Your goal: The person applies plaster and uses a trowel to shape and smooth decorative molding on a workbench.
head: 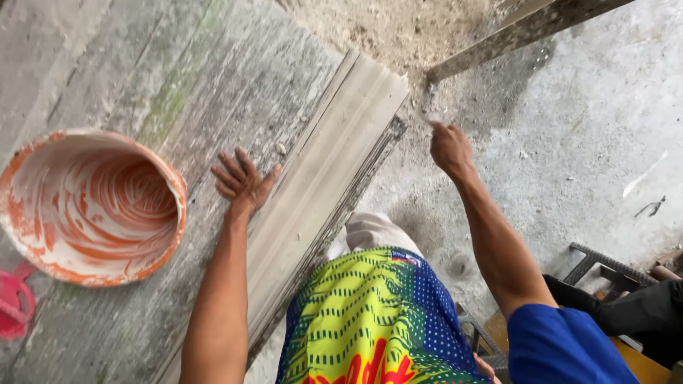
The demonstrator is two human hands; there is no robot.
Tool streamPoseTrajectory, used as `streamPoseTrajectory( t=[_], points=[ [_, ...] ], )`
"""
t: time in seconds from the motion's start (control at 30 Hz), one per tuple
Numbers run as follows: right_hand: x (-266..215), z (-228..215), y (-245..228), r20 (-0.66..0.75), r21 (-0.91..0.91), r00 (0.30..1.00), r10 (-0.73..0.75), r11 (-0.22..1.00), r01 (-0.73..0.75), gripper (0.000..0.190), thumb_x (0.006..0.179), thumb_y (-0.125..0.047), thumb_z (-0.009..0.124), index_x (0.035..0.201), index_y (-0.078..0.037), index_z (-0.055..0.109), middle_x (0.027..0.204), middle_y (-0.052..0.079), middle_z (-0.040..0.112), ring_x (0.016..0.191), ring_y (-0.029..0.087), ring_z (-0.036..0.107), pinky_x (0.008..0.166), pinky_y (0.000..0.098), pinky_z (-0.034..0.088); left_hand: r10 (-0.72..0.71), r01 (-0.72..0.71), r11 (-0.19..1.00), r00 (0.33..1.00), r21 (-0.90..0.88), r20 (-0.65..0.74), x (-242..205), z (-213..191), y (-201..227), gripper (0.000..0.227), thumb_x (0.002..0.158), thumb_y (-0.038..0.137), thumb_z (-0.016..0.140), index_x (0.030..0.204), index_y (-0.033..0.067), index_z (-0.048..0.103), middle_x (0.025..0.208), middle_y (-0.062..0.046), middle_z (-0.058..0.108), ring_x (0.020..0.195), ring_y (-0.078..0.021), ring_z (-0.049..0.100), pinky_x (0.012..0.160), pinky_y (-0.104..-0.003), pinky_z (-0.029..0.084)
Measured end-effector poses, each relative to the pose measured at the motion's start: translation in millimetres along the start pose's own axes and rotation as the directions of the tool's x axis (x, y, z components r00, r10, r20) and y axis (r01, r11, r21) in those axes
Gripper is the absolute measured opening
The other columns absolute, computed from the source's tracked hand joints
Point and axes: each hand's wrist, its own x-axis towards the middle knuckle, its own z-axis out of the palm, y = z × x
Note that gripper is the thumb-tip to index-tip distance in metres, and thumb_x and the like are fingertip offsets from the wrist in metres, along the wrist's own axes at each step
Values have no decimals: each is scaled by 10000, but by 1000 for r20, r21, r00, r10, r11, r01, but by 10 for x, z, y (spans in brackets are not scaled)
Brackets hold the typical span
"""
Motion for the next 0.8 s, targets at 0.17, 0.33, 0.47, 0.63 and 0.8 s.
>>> streamPoseTrajectory(
  t=[0.17, 0.33, 0.47, 0.63, 0.8],
  points=[
    [-704, -598, -907, 256, 681, 907, 335, 603, -415, 468, 1029, -125, 435, 1497, -126, 454, 926, 196, 660, 616, 212, 624, 480, 345, 566, 23, -23, 1000, 1000, -4, -19, 53, -19, 2, 1326, 756, 931, 433, 1645, 153, -170, 1674, -236, -302, 1470, -544, -345, 1155, -735, -142],
    [-1209, -340, -1485, 470, 770, 846, 251, 352, -532, 538, 965, -45, 448, 1502, -72, 423, 935, 157, 640, 596, 192, 637, 479, 357, 597, 44, -44, 999, 999, 4, -12, -25, -53, -1, 1319, 775, 934, 422, 1657, 147, -163, 1683, -231, -287, 1483, -537, -329, 1170, -738, -135],
    [-1377, -352, -1653, 326, 703, 945, 27, 662, -261, 414, 1011, -90, 493, 1424, -59, 505, 920, 119, 673, 555, 132, 635, 445, 328, 577, 56, -56, 997, 998, -44, 0, 14, -52, 65, 1326, 768, 932, 431, 1656, 142, -158, 1664, -235, -323, 1463, -529, -360, 1160, -741, -148],
    [-1242, -544, -1584, 302, 182, 907, -293, 952, 247, 305, 1100, -173, 459, 1384, -162, 568, 934, 127, 662, 484, 184, 518, 390, 358, 514, 75, -75, 993, 997, -87, -5, -8, -89, 10, 1320, 783, 928, 430, 1655, 124, -151, 1653, -245, -340, 1453, -527, -379, 1146, -747, -157],
    [-1017, -395, -1463, 212, -280, 647, -733, 588, 758, 233, 973, -161, 601, 1189, -208, 672, 1057, 29, 677, 876, 185, 601, 699, 383, 567, 145, -158, 972, 986, -177, -84, -193, -164, 11, 1225, 847, 896, 386, 1678, 114, -62, 1675, -220, -289, 1487, -478, -347, 1184, -707, -154]
  ],
)
